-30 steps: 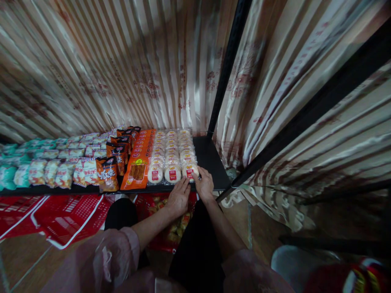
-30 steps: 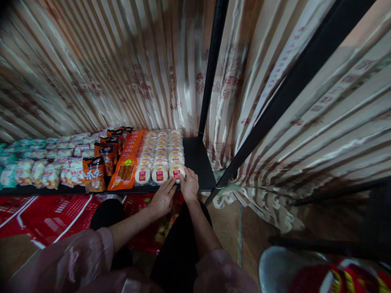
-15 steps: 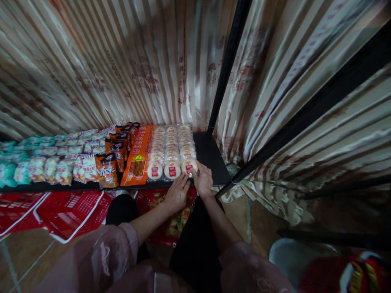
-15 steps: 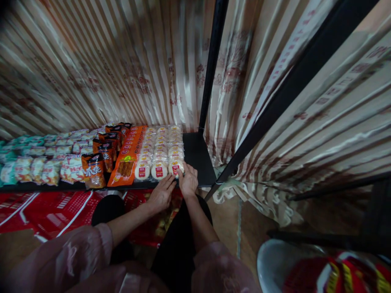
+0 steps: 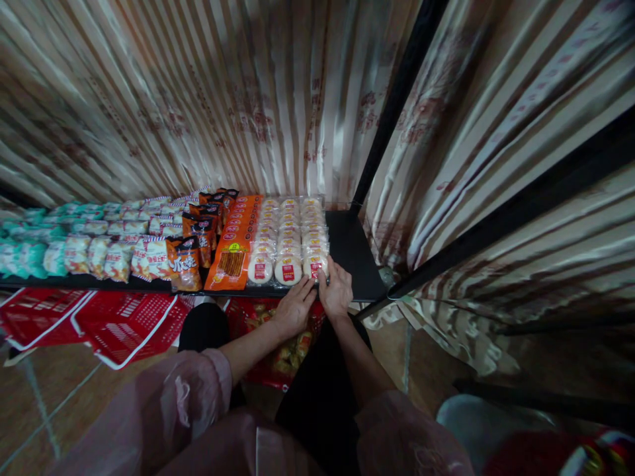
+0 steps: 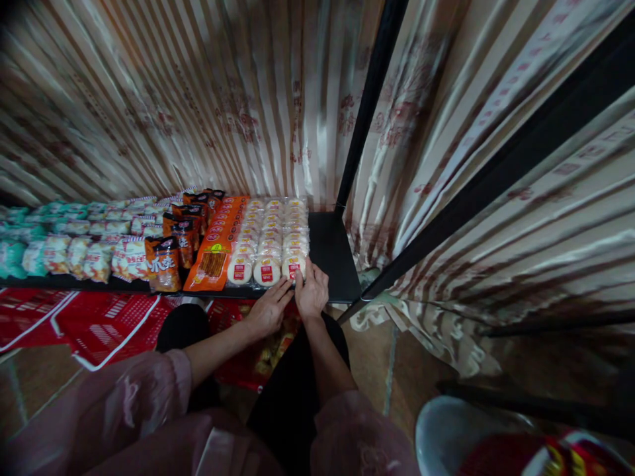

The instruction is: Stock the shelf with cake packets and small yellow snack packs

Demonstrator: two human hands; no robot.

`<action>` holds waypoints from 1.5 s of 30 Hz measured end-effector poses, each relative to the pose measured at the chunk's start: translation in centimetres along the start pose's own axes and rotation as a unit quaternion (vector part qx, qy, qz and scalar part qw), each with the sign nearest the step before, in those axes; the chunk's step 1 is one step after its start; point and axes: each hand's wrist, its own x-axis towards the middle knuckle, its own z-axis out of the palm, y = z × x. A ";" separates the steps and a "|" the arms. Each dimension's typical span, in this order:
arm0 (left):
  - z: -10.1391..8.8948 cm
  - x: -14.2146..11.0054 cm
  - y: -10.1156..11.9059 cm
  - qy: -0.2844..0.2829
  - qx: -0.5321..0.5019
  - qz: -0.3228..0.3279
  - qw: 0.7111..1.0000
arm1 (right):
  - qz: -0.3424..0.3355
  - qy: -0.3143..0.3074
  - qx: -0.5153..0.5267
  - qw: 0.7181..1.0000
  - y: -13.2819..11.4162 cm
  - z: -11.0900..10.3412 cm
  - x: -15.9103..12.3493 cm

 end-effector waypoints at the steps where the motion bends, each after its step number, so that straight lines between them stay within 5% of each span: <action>1: 0.0 0.0 0.0 0.000 0.001 0.000 1.000 | -0.002 -0.002 -0.002 1.000 0.0 0.0 0.0; 9: -0.4 -0.7 0.3 0.041 0.005 -0.001 0.999 | 0.006 -0.008 -0.007 1.000 0.0 -0.1 0.0; 14: -0.7 -2.5 -0.2 0.098 0.019 -0.076 0.992 | 0.008 -0.008 -0.010 1.000 0.1 0.1 0.0; 18: -0.2 -3.2 -1.4 0.090 0.015 -0.100 0.991 | 0.002 -0.010 -0.008 1.000 0.1 0.2 0.1; 29: -0.7 -3.1 -2.2 0.076 -0.020 -0.080 0.994 | -0.008 -0.020 -0.017 1.000 -0.1 0.2 0.3; 38: -1.6 -4.5 -2.3 0.116 -0.030 -0.022 0.993 | 0.014 -0.032 -0.018 0.999 0.3 0.2 0.5; 43: -0.1 -7.9 -2.5 0.059 -0.044 0.017 0.997 | -0.007 0.017 -0.001 1.000 -0.1 -0.3 0.3; 45: 1.5 -9.8 -3.0 0.027 -0.065 -0.018 0.997 | -0.015 0.065 0.012 0.998 -1.1 -0.9 -0.7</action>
